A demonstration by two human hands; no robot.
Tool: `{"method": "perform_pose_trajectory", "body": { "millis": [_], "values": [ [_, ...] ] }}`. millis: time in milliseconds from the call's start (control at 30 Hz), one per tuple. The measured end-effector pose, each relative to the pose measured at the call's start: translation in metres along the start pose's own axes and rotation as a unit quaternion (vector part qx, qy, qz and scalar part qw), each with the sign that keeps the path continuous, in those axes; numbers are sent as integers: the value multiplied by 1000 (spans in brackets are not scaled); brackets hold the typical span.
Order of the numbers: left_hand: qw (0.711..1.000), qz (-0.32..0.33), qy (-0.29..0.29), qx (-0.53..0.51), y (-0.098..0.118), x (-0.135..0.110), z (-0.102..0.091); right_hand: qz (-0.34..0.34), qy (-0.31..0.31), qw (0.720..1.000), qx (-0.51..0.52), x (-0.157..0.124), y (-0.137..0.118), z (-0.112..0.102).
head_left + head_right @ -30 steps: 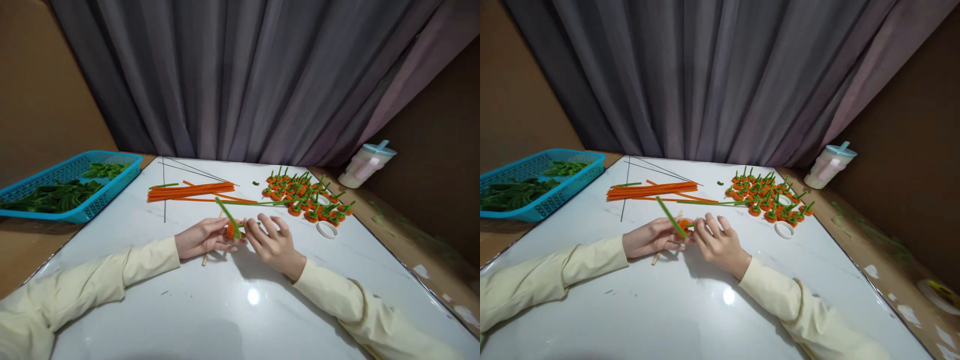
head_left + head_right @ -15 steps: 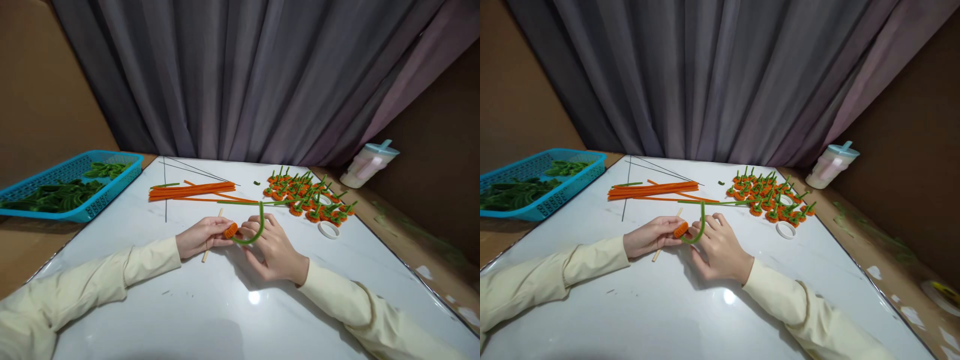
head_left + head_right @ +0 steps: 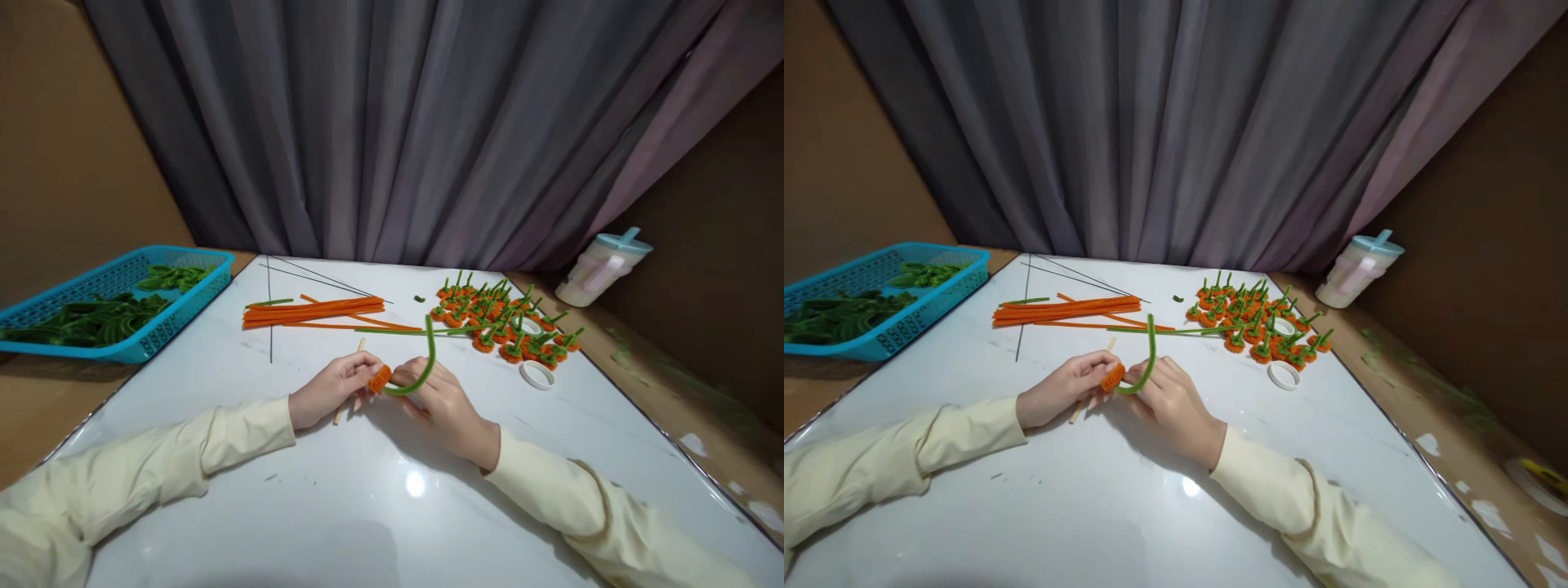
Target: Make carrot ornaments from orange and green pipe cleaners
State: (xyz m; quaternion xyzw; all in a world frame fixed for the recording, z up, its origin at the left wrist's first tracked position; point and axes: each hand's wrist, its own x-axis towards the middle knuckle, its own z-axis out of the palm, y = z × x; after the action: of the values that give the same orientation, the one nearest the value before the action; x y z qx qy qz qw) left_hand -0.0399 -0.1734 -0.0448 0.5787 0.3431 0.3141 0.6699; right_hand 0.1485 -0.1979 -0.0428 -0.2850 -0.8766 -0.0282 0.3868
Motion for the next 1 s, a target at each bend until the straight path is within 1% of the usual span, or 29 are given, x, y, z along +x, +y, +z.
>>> {"method": "perform_pose_trajectory", "body": {
  "millis": [133,300,367,467,533,567,600,633,667,700,767,833,867,900,933,967,1000],
  "values": [
    [1000,19,0,9,-1,0,0,15,8,999,30,-2,-1,2],
    [1000,27,1,6,-1,-2,4,12,15,999,33,-6,-3,6],
    [999,35,4,11,1,-3,5,29,15,998,51,-5,-6,5],
    [999,40,7,34,3,-4,5,81,11,991,110,1,-12,2],
    [998,38,5,52,3,-5,4,141,0,977,157,5,-15,-1],
    [998,37,4,60,3,-4,3,181,-10,965,187,7,-16,-3],
    [997,37,3,65,2,-4,3,227,-23,947,226,9,-16,-3],
    [997,38,3,68,2,-4,2,277,-36,920,273,11,-17,-4],
    [997,40,3,70,2,-4,2,326,-48,886,328,12,-17,-4],
    [996,43,4,71,1,-4,2,370,-56,844,385,13,-16,-3],
    [996,56,2,72,1,-4,2,435,-60,751,493,14,-16,-1],
    [994,82,-6,72,-1,-5,3,473,-61,661,579,15,-14,0],
    [993,96,-10,74,-1,-5,2,486,-66,622,610,15,-14,1],
    [991,107,-12,78,-2,-5,2,494,-73,591,633,14,-13,1],
    [990,115,-13,85,-2,-5,2,499,-80,572,646,14,-13,2],
    [988,119,-11,92,-2,-4,1,499,-85,569,648,14,-13,1],
    [988,117,-8,101,-2,-4,0,495,-85,585,637,13,-12,1]
  ]
}}
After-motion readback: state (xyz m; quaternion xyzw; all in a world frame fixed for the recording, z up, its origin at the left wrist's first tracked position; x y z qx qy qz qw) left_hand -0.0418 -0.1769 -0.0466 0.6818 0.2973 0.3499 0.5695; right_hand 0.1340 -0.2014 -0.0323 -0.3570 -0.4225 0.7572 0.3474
